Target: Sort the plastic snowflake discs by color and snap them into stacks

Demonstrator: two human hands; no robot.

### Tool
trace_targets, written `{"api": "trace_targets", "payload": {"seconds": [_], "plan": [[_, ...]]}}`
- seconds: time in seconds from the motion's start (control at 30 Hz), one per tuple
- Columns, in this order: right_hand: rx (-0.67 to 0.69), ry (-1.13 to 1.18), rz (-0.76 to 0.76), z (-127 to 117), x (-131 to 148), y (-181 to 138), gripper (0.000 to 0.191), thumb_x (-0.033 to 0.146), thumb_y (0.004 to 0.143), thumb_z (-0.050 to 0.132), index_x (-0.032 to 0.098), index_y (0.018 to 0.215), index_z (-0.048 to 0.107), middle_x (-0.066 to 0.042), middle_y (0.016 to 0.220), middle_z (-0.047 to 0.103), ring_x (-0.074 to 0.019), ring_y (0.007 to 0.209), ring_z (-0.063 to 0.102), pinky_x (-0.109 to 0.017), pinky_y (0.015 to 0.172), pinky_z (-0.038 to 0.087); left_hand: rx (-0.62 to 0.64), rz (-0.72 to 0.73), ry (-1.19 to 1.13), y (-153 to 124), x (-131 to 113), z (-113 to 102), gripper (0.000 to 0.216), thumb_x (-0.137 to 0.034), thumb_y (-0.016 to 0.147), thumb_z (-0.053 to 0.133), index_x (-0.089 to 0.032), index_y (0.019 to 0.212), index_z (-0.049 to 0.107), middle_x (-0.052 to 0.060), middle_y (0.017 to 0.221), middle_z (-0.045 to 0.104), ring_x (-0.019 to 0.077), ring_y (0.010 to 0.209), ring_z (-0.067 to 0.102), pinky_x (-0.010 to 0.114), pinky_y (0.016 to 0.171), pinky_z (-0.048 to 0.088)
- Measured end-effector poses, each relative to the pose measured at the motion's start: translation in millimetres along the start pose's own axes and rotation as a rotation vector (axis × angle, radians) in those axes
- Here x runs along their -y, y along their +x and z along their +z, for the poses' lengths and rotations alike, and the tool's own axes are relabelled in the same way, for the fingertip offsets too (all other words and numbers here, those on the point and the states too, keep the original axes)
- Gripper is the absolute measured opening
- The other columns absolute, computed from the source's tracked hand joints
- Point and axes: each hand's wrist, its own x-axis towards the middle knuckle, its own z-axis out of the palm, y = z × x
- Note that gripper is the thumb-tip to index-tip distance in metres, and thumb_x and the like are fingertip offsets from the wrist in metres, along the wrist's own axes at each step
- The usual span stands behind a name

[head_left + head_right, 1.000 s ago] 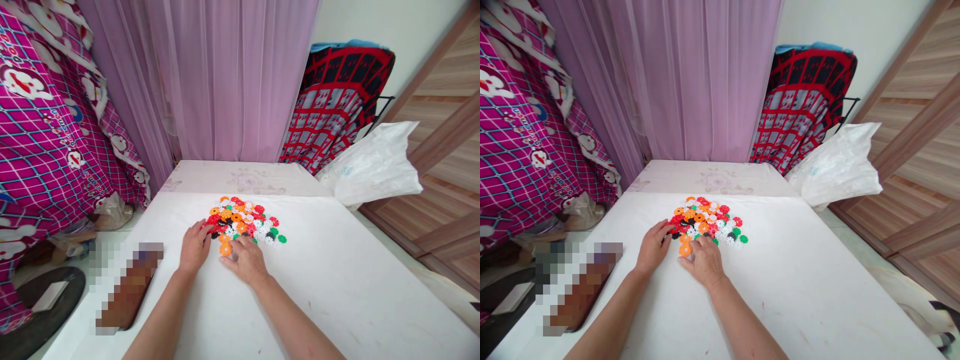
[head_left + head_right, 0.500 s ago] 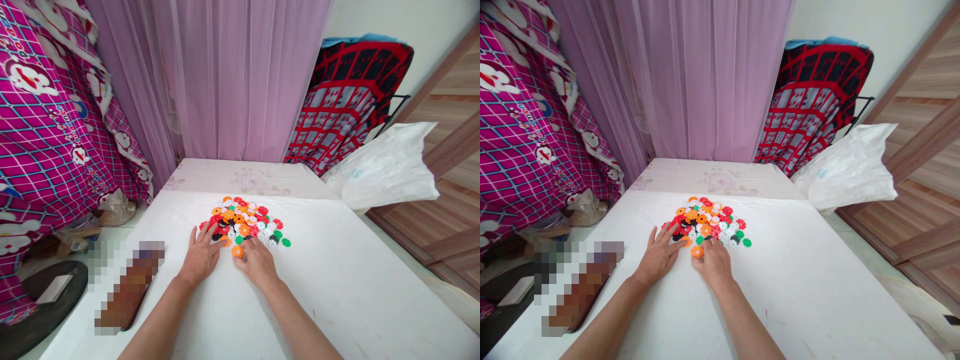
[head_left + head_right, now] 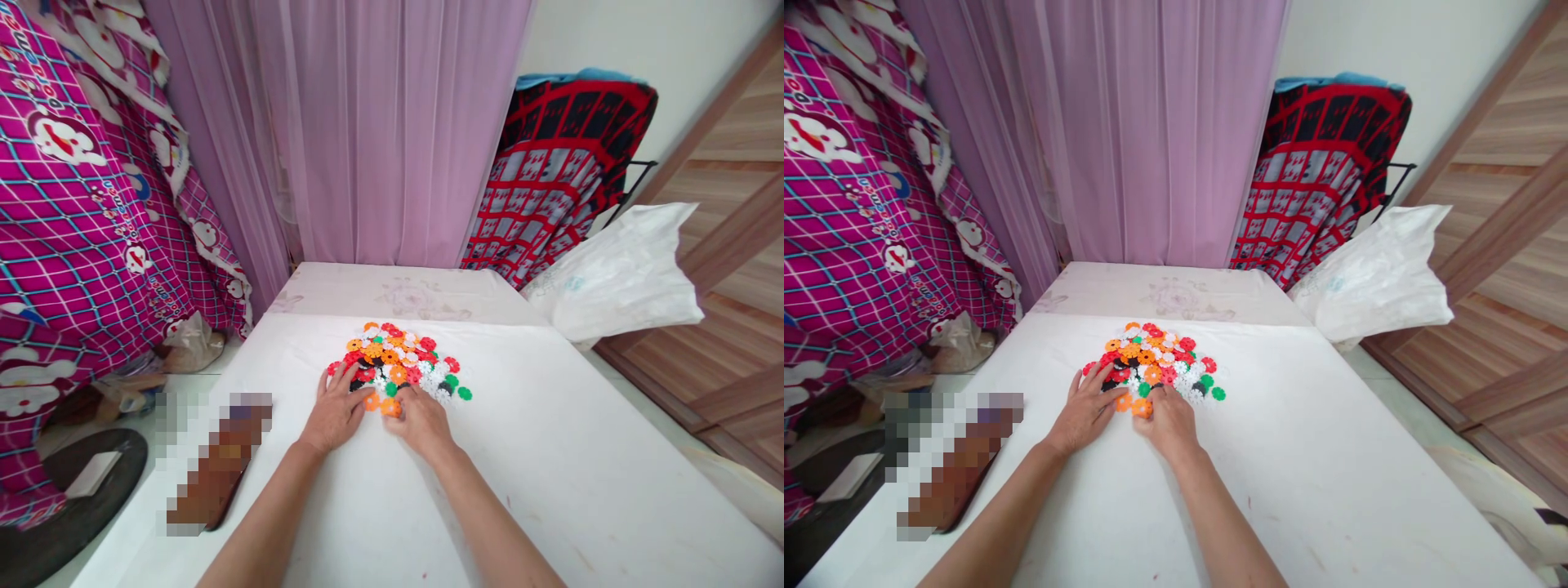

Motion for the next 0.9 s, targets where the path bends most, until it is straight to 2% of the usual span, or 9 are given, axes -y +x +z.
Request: {"api": "trace_targets", "payload": {"seconds": [0.23,0.4,0.9], "plan": [[-0.115,0.108,-0.044,6.6,17.9,5.7,0.023,0.035,0.070,0.072,0.023,0.087,0.063,-0.004,0.091,0.066,-0.0189,0.085,0.062,-0.027,0.073,0.046,-0.080,-0.123,0.004,-6.6,0.1,0.8,0.037,-0.020,0.088,0.045,-0.032,0.113,0.069,0.004,0.150,0.044,0.0326,0.144,0.028,0.065,0.114,0.018],[-0.076,0.016,-0.041,14.6,33.6,11.7,0.017,0.032,0.075,0.067,0.020,0.087,0.066,-0.007,0.091,0.066,-0.0208,0.086,0.064,-0.028,0.075,0.047,-0.064,-0.146,0.007,-8.0,-2.6,-0.5,0.038,-0.015,0.086,0.046,-0.033,0.109,0.070,0.003,0.148,0.047,0.0315,0.144,0.029,0.064,0.114,0.019],[-0.109,0.072,-0.098,21.6,22.9,3.4,0.022,0.037,0.077,0.072,0.023,0.093,0.066,-0.005,0.094,0.066,-0.0210,0.091,0.063,-0.028,0.077,0.046,-0.008,-0.183,-0.093,-7.1,-7.8,-2.4,0.024,-0.023,0.082,0.058,-0.031,0.101,0.070,0.002,0.148,0.048,0.0301,0.144,0.030,0.064,0.115,0.017]]}}
